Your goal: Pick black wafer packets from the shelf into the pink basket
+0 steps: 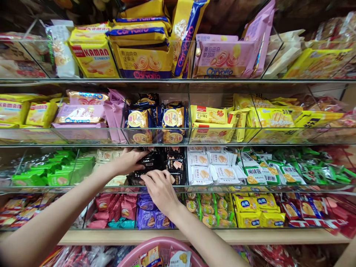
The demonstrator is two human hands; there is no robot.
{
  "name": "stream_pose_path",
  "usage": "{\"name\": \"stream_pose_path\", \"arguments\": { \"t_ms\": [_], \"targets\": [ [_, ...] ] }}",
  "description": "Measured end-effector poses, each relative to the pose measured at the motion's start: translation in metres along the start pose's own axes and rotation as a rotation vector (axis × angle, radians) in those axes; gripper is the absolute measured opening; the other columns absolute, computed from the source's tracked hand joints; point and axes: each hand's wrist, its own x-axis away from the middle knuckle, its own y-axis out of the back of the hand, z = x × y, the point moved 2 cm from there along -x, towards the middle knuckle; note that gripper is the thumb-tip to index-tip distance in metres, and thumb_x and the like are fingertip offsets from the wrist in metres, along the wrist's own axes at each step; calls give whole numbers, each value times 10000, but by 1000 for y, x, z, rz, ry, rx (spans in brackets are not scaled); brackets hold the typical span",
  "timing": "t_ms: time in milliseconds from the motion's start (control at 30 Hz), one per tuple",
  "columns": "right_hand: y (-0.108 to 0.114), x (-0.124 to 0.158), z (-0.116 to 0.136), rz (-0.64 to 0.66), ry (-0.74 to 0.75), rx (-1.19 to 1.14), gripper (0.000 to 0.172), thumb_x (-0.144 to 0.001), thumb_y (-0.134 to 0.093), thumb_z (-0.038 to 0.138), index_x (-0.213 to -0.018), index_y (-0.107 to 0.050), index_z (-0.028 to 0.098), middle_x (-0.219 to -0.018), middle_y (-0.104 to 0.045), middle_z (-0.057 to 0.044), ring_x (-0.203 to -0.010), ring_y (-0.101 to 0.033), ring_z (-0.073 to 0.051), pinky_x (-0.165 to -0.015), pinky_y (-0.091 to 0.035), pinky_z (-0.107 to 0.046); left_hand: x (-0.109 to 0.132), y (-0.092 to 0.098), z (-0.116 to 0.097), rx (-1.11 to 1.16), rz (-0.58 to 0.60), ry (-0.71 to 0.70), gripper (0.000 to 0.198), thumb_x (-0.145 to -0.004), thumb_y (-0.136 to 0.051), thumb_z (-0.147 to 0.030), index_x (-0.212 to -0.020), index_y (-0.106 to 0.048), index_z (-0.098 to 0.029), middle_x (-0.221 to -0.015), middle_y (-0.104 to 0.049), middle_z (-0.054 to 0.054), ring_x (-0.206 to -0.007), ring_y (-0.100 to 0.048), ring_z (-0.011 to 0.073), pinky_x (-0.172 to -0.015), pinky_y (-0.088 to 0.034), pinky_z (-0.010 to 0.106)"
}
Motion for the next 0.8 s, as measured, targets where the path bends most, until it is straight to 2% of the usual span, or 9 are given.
{"name": "stream_pose_path", "arguments": {
  "t_ms": [67, 133, 200, 267, 400, 567, 800],
  "targets": [
    [1, -1, 1, 5, -35, -20, 270, -948, -401, 172, -1175, -537, 225, -1092, -633, -56, -1038, -518, -187, -884, -301, -379, -2, 1, 5, 47, 11, -16, 577, -793, -586, -245, -1333, -386, -206, -1256, -623, 131, -1151, -570, 298, -906, -419, 499],
    [1, -3, 2, 24, -76, -40, 270, -945, -409, 171, -1177, -534, 230, -1102, -628, -50, -1038, -517, -184, -891, -292, -377, -3, 3, 9, 85, -5, -34, 601, -801, -585, -275, -1353, -355, -212, -1314, -583, 108, -1190, -547, 258, -928, -433, 426],
    [2, -4, 2, 46, -118, -59, 264, -942, -421, 176, -1174, -532, 233, -1110, -623, -43, -1037, -517, -182, -896, -285, -374, -3, 3, 11, 106, -42, -46, 577, -819, -568, -288, -1348, -359, -193, -1313, -582, 101, -1180, -556, 220, -909, -453, 338],
    [2, -5, 3, 59, -153, -75, 251, -941, -428, 187, -1165, -532, 236, -1114, -620, -36, -1037, -517, -182, -901, -276, -374, -1, 1, 13, 102, -78, -58, 489, -844, -535, -284, -1308, -420, -183, -1261, -615, 102, -1136, -587, 211, -880, -465, 302],
    [1, -5, 2, 75, -177, -98, 245, -946, -420, 201, -1160, -529, 246, -1116, -621, -38, -1037, -514, -191, -892, -272, -379, 5, -4, 14, 57, -121, -119, 341, -901, -436, -287, -1219, -535, -217, -1269, -609, 82, -1131, -584, 217, -902, -453, 326],
    [1, -5, 2, 70, -172, -99, 248, -941, -430, 193, -1163, -526, 250, -1112, -618, -34, -1034, -513, -186, -891, -268, -378, 7, -9, 13, 5, -156, -137, 389, -913, -418, -266, -1287, -475, -176, -1327, -561, 112, -1194, -533, 249, -965, -417, 394],
    [0, -3, 2, 57, -157, -76, 285, -925, -448, 192, -1199, -514, 237, -1133, -601, -48, -1061, -502, -196, -917, -269, -383, 3, -9, 13, -47, -193, -116, 445, -908, -437, -233, -1343, -381, -160, -1320, -562, 148, -1193, -542, 222, -955, -420, 357]
  ]
}}
